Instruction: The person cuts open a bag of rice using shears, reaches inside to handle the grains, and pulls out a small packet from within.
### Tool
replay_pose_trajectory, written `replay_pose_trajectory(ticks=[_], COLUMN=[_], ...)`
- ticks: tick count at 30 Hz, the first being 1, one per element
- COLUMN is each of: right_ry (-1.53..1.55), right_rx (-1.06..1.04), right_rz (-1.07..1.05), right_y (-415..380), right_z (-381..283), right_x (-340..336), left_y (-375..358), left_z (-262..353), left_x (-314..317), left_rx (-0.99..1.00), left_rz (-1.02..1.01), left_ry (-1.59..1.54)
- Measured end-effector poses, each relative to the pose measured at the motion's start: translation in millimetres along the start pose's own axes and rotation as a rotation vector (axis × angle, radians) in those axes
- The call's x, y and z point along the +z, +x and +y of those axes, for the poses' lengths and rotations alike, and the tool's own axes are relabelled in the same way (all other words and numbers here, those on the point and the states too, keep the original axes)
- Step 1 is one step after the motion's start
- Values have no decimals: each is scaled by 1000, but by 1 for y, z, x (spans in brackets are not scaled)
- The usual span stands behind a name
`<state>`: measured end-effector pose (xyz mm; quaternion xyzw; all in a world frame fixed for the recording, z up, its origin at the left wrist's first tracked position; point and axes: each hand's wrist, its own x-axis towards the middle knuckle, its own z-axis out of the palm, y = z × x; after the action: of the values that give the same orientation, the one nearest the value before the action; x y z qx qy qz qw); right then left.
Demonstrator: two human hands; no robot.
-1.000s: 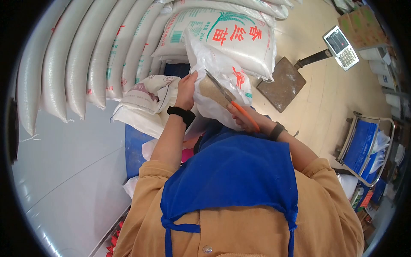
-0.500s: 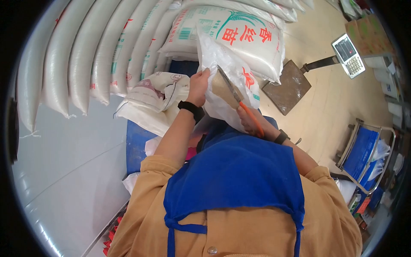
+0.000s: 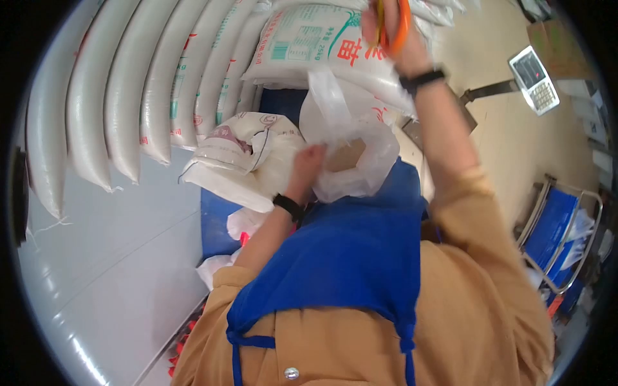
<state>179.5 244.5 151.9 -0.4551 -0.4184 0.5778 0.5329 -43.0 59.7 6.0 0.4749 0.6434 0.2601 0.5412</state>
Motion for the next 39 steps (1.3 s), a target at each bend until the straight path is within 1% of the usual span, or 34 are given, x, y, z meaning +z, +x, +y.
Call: replay_pose_trajectory(ticks=[1,2,5,6,7,9,10,11,12,14,15,16,17,19,20,23,24,27,29,30,31,32,33,35,36,38,39], right_ry=[78,-17,-633,-739,-821,-712,-727,-867,-910,-902,-899,-843,-741,-534,-470,-621,-597,-585,-508,-469,-427,-381,-369,-337,-298,-339,-365], right_rx=[149,120,-164,30,-13,138,187,83,4,-16,-32,-48,34,200,150,6,114,81,91,107,122,210,205,200,210,155,132], right_rz=[129,-26,-249,-272,-307,-316,-320,-236,-170,-116,-87,1,-27,-87,-89,-60,-68,-78,-56,-53,-53,-51,-39,-12,22,27,32], right_y=[24,42,21,16,1,-54,-77,-100,-114,-120,-117,-111,-101,-84,-86,-90,-93,-87,-86,-86,-86,-90,-93,-99,-102,-103,-104], right_z=[-37,-41,-29,-6,25,64,86,100,106,139,152,153,146,108,99,109,93,95,84,83,81,78,79,86,89,100,104], right_x=[15,0,-6,-19,-29,-21,-20,-13,-4,-11,-15,-16,-26,-42,-39,-43,-40,-53,-58,-60,-61,-57,-54,-48,-45,-46,-47], left_y=[11,16,36,33,29,23,22,24,28,32,34,36,38,32,32,37,37,21,2,-5,-9,-12,-14,21,32,46,50], left_z=[27,51,53,54,54,55,56,54,53,55,53,48,42,37,37,37,43,66,122,137,138,138,136,67,41,5,10], left_x=[-21,-34,-40,-40,-39,-39,-37,-36,-37,-37,-40,-48,-53,-56,-57,-60,-64,-57,-45,-36,-21,-2,12,37,39,40,40], left_rx=[-65,-70,-1,-51,-77,-126,-114,-87,-57,3,38,74,107,108,112,169,247,303,653,830,721,608,489,275,224,123,51], left_rz=[-6,-18,24,27,27,31,60,48,34,29,11,-3,-17,-16,-19,-44,-59,62,255,357,204,54,-92,-187,-118,3,-45], left_ry=[-127,-244,-201,-267,-311,-382,-372,-359,-343,-318,-181,-44,91,41,14,11,221,395,460,487,391,296,202,364,449,616,699])
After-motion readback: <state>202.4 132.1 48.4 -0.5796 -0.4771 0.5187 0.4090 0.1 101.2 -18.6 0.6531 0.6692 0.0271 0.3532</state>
